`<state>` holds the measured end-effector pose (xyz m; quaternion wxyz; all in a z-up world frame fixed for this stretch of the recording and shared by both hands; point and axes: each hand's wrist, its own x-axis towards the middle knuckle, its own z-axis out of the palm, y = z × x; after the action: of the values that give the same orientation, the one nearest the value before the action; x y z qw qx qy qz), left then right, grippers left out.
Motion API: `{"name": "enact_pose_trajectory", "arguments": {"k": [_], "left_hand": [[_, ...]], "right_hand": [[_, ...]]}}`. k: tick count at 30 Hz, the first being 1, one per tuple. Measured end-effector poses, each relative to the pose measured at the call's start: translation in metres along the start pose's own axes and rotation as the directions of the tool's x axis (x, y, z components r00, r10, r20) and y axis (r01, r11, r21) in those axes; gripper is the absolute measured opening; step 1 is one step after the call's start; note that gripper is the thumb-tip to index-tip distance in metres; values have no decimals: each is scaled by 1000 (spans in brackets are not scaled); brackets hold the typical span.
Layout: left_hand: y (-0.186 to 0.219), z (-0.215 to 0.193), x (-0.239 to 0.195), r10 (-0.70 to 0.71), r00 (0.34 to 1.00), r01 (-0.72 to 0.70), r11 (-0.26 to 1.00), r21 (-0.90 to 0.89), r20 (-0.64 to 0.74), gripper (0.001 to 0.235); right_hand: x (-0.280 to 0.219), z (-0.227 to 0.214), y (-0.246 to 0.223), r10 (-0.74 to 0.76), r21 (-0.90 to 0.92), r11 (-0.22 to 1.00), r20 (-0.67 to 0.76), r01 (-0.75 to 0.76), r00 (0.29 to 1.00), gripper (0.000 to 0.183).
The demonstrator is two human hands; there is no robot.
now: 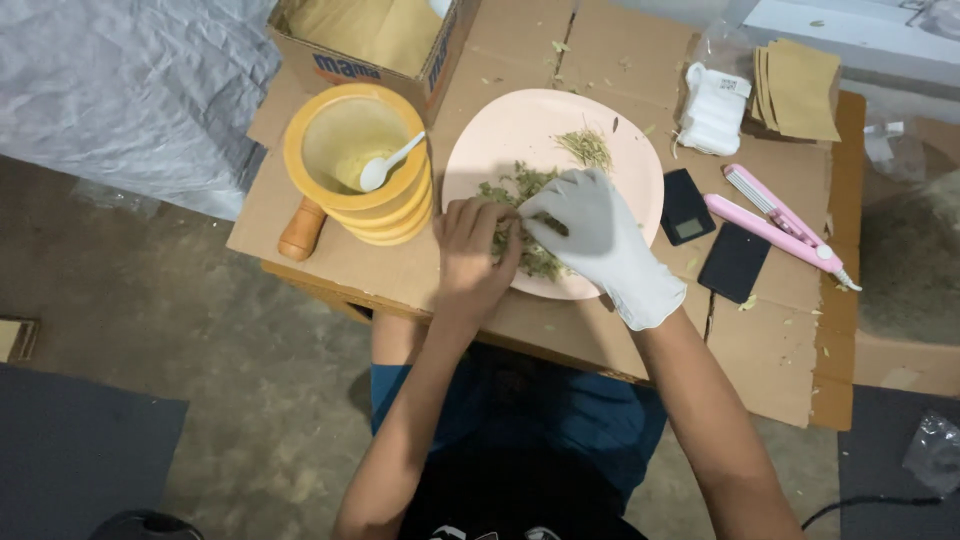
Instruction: The person sorts dried leaves on a plate, removes stems by hand, uses a spoon to scoop the leaves into a small white packet, and seals the packet using a pink heat sealer.
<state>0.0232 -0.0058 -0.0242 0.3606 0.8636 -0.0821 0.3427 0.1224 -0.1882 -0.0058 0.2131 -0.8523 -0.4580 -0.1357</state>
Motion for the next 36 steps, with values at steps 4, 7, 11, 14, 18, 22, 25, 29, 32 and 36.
{"name": "enact_pose_trajectory", "arguments": {"k": [4,7,11,14,18,22,25,29,32,36], "left_hand": [[6,-8,10,-37,999,36,999,40,16,9],[7,-11,4,-21,999,20,999,43,32,10],[5,-5,5,-14,1000,15,998,61,-8,11],[10,-11,0,-35,999,35,999,15,-2,9],[7,-11,5,-6,1000,6,1000,-28,2,7],[7,-9,10,-6,1000,6,1000,-18,-13,8],[10,-16,8,-45,999,47,996,-76,19,10],[10,-17,10,-126,990,136,976,-169,69,13],[9,-17,11,-147,986,159,969,-192,73,13],[16,-25,16,-161,983,176,961,-214,85,12]], "right_hand": [[8,1,-2,-2,28,1000,-44,3,999,11],[0,3,-2,-53,156,985,-111,70,992,10],[4,-2,-3,-22,267,962,-151,62,988,10],[-3,1,-5,4,284,958,-166,44,986,13],[2,-4,-5,11,231,972,-213,39,977,16],[0,1,4,13,204,979,-202,29,979,17],[-6,6,0,27,164,987,-197,6,980,15],[-7,9,-6,58,135,990,-197,-32,979,14],[-5,13,-6,80,115,992,-195,-58,978,13],[-3,3,-11,158,96,985,-161,-144,974,11]]}}
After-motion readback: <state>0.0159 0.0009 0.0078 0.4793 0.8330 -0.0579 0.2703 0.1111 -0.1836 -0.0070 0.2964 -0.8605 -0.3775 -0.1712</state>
